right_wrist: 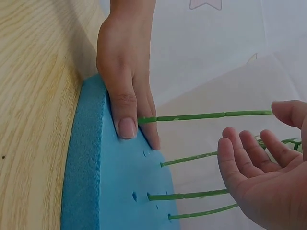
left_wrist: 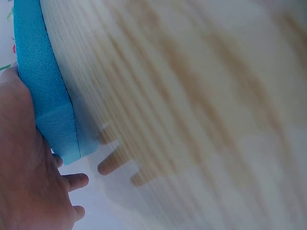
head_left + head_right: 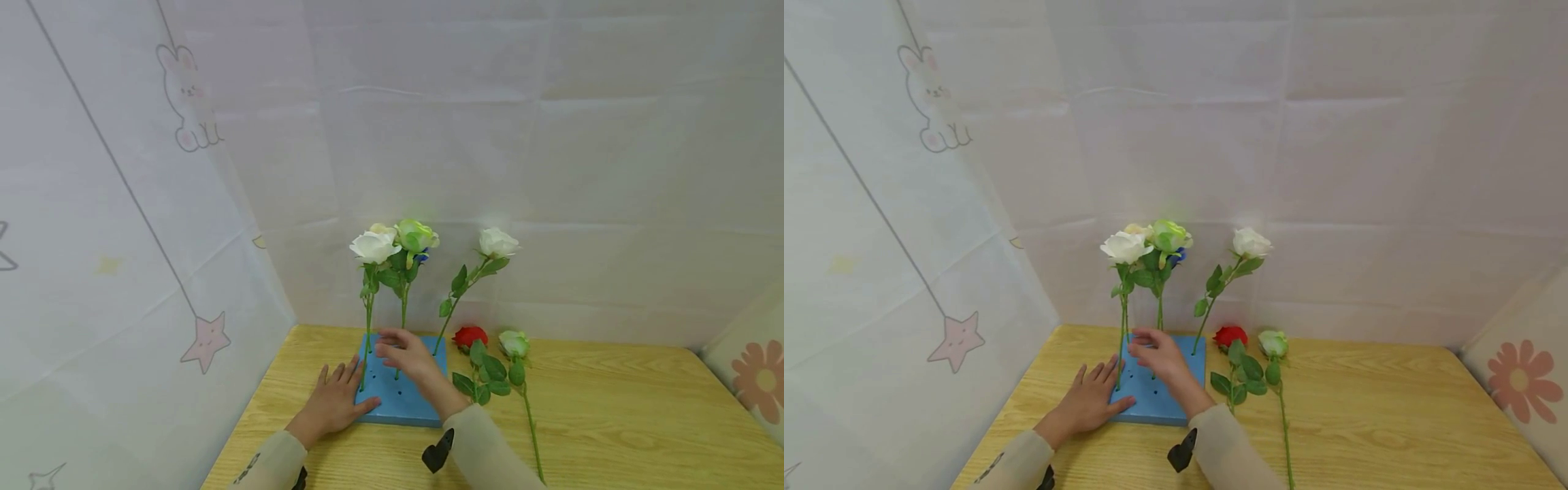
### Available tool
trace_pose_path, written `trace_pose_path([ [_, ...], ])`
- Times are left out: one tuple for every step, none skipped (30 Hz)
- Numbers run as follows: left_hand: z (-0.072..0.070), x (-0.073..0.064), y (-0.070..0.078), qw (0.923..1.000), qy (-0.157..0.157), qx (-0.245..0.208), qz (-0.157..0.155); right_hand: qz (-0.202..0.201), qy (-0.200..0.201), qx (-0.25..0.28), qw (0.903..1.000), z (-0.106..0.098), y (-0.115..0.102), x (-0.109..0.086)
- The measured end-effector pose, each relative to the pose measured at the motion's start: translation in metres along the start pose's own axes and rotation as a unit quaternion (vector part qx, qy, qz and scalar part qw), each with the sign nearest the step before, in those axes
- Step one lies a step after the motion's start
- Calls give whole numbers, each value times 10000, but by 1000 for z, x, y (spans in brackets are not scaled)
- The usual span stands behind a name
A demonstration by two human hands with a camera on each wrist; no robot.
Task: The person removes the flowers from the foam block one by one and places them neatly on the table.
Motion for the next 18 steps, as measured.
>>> trace_pose_path([
  [0,0,0,10000,-5,-11,1,7,-21,2,10000,1,0,1],
  [-1,0,0,10000,-1,-33,10,12,-41,8,10000,3,1,2],
  [-1,0,0,10000,-19,-42,9,31,-63,19,10000,4,1,3],
  [-2,-1,1,10000,-35,-55,4,27,-82,17,10000,5,1,4],
  [-3,-1,1,10000,-60,-74,2,48,-99,30,9999,6,2,5],
  [-4,-1,2,9999,-54,-126,23,56,-117,55,9999,8,2,6],
  [-5,-2,2,9999,-78,-133,29,74,-132,81,9999,9,3,6],
  [-6,-2,3,9998,-80,-166,45,98,-138,109,9998,10,4,7],
  [-7,-3,3,9998,-106,-171,52,129,-145,142,9997,11,5,8],
  [-9,-3,4,9997,-93,-204,66,136,-146,167,9997,12,6,9],
  [-9,-4,5,9997,-98,-208,71,160,-145,203,9996,13,6,10],
  [-10,-4,5,9997,-94,-203,76,166,-142,237,9995,14,7,10],
  [-11,-4,5,9998,-118,-161,54,183,-137,259,9994,15,8,11],
  [-11,-4,5,9998,-121,-162,45,199,-128,273,9993,15,8,12],
  [-11,-4,6,9998,-131,-145,31,203,-119,285,9993,16,9,13],
  [-11,-4,6,9998,-146,-134,13,210,-106,283,9993,17,9,13],
  [-11,-4,5,9998,-179,-107,2,223,-97,276,9993,18,9,14],
  [-11,-4,5,9998,-190,-101,-7,231,-95,279,9993,18,9,14],
])
Point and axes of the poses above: each hand's wrist, its own x-axis towards the middle knuckle, its own z-axis out of the palm, y = z × x, the point moved 4 cm from there along x, towards the middle knuckle, and after that the axes turned 3 degrees about y, right-handed, at the moved point
